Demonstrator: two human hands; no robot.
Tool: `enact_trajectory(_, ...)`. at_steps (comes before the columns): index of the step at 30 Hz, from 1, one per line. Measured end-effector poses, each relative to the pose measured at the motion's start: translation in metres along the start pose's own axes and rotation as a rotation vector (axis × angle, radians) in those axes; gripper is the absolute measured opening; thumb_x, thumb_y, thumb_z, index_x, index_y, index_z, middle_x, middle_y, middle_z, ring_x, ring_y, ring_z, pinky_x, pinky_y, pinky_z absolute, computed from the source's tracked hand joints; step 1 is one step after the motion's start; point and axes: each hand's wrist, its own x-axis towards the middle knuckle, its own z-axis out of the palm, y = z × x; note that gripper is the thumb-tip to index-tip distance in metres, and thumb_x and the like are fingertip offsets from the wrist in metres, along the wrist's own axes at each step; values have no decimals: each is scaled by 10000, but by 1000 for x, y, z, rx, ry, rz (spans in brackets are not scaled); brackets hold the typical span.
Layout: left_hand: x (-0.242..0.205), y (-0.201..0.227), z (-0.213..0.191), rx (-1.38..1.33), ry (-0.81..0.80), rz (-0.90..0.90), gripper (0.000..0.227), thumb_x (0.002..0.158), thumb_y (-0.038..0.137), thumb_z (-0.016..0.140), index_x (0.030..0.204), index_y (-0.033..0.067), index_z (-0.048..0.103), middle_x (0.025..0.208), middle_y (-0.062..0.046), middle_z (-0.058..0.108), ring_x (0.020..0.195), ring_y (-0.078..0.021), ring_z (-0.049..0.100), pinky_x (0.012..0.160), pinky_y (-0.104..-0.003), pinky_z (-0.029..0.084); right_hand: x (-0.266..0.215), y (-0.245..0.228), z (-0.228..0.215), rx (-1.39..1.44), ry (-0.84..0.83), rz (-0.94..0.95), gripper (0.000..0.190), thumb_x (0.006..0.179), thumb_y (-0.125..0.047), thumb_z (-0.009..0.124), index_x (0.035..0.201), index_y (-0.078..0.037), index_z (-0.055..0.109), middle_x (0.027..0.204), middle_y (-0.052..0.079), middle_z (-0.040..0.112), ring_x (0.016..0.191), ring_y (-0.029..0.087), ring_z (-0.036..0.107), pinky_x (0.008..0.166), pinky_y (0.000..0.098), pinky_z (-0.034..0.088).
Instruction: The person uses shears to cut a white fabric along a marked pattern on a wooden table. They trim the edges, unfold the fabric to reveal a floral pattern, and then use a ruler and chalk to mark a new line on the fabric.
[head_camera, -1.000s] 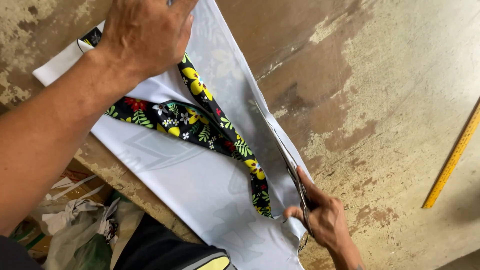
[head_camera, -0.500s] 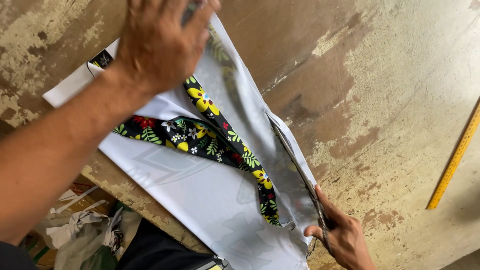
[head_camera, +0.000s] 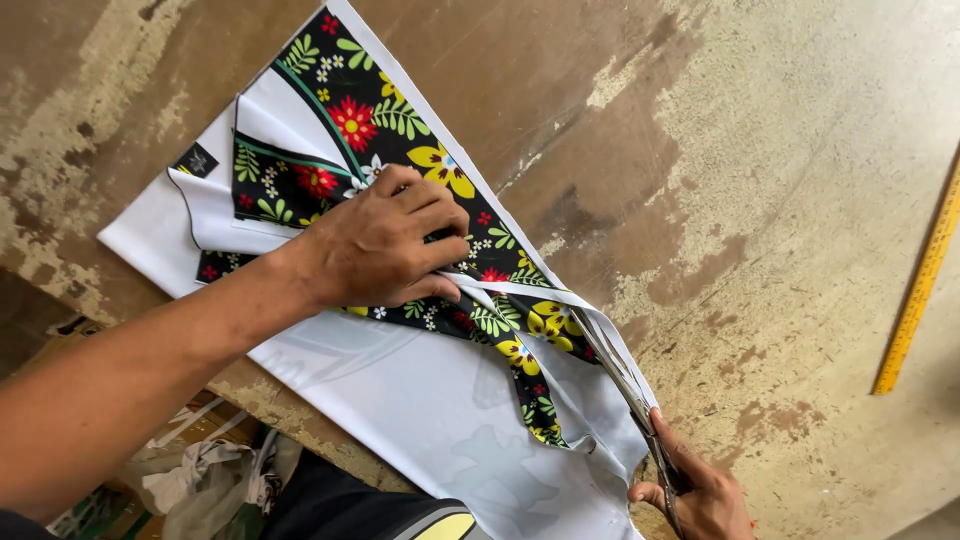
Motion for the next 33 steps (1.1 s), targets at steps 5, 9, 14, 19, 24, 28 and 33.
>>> enact_trajectory(5, 16, -8, -4, 8, -195, 51, 279, 942, 458, 859, 895, 225, 716, 1036, -26, 701, 989, -255, 644, 875, -437, 477, 7, 11, 49, -56, 349, -340, 1087, 518, -753, 882, 1533, -465, 625, 546, 67, 428, 572, 114, 312, 547, 344, 456)
enact_trajectory(9, 53, -23, 5, -178, -439, 3, 194, 1055, 374, 780, 997, 189, 770, 883, -26, 709, 751, -208, 652, 707, -412, 543, -2, -6, 40, 74, 299, -382, 1049, 585, -577, 951, 1563, -411, 611, 608, 18, 391, 593, 106, 332, 561, 259, 425)
enact_trajectory(14, 74, -26, 4, -18, -461, 13, 257, 990, -25, 639, 1188, 137, 658, 968, -75, 665, 716, -258, 628, 626, -427, 519, -6, -22, 31, 104, 204, -336, 1097, 588, -598, 936, 1601, -374, 581, 581, -27, 483, 581, 94, 390, 625, 195, 401)
enact_trajectory(19, 41, -13, -4, 2, -134, -8, 241, 1013, 83, 767, 1220, 130, 652, 1086, -72, 673, 869, -250, 638, 745, -386, 527, -3, -6, 33, 92, 135, -248, 1094, 560, -661, 901, 1584, -444, 581, 579, -16, 653, 579, 72, 549, 620, 279, 534)
enact_trajectory(24, -7, -22, -16, 11, -79, -165, 424, 1001, 334, 875, 1313, 120, 684, 1243, -112, 672, 1115, -290, 645, 1001, -420, 561, -22, -19, -7, 252, 13, -124, 1091, 505, -407, 1094, 1529, -387, 718, 613, -2, 471, 544, 134, 397, 550, 288, 418)
enact_trajectory(28, 4, -28, -9, 89, -91, -150, 223, 1032, 285, 853, 1144, 168, 700, 1062, -53, 652, 939, -242, 609, 783, -372, 508, -15, -22, -38, 105, -179, 6, 1069, 581, -457, 1033, 1578, -486, 649, 571, 55, 522, 522, 143, 456, 572, 321, 398)
enact_trajectory(33, 30, -40, -11, 16, -234, -188, 178, 1002, 290, 859, 1073, 205, 721, 957, -39, 654, 842, -249, 607, 728, -399, 517, 2, -45, -46, -56, -234, -33, 1147, 531, -655, 902, 1617, -537, 554, 556, 17, 715, 518, 109, 478, 587, 292, 452)
